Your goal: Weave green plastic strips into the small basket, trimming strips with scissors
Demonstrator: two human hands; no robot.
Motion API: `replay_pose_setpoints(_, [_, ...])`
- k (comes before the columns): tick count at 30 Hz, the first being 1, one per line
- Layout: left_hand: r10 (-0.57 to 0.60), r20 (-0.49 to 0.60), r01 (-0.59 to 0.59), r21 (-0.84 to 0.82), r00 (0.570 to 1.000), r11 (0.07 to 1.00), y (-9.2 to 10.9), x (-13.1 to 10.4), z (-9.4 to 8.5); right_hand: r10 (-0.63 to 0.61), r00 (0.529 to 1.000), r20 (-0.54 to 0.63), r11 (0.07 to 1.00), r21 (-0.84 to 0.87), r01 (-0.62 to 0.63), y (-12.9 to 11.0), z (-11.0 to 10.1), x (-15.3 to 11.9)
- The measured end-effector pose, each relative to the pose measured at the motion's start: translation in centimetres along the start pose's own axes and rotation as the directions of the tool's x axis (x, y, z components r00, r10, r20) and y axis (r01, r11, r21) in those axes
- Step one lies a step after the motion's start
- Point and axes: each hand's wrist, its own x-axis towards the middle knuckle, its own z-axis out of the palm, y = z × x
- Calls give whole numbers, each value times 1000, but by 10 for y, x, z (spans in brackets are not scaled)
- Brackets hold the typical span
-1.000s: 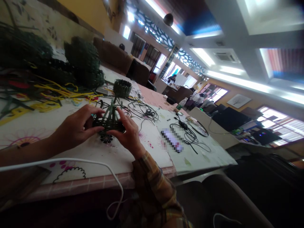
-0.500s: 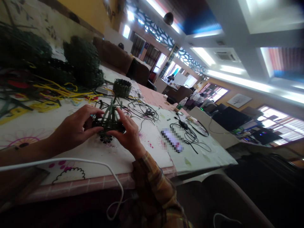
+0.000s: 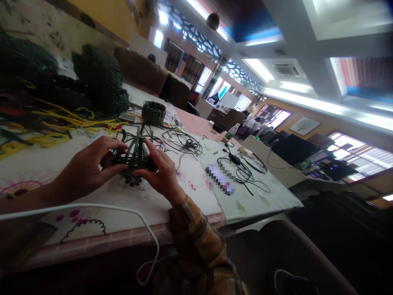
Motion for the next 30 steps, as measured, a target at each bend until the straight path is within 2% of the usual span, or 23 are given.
replay_pose_setpoints(10, [4, -3, -4, 10, 1000, 1000, 1, -1, -1, -22, 1000, 7, 999, -31, 22, -1, 0, -1])
replay_pose_setpoints(16, [25, -10, -25, 23, 1000, 999, 1, -2, -1, -19, 1000, -23, 1000, 9, 19, -2, -1, -1])
replay_pose_setpoints(22, [32, -13, -32, 23, 999, 999, 2, 0, 0, -14, 1000, 19, 999, -49, 15, -3, -1, 0])
replay_pose_setpoints(30, [16, -12, -16, 8, 1000, 1000, 4, -1, 0, -16, 1000, 20, 999, -42, 17, -6, -2, 0])
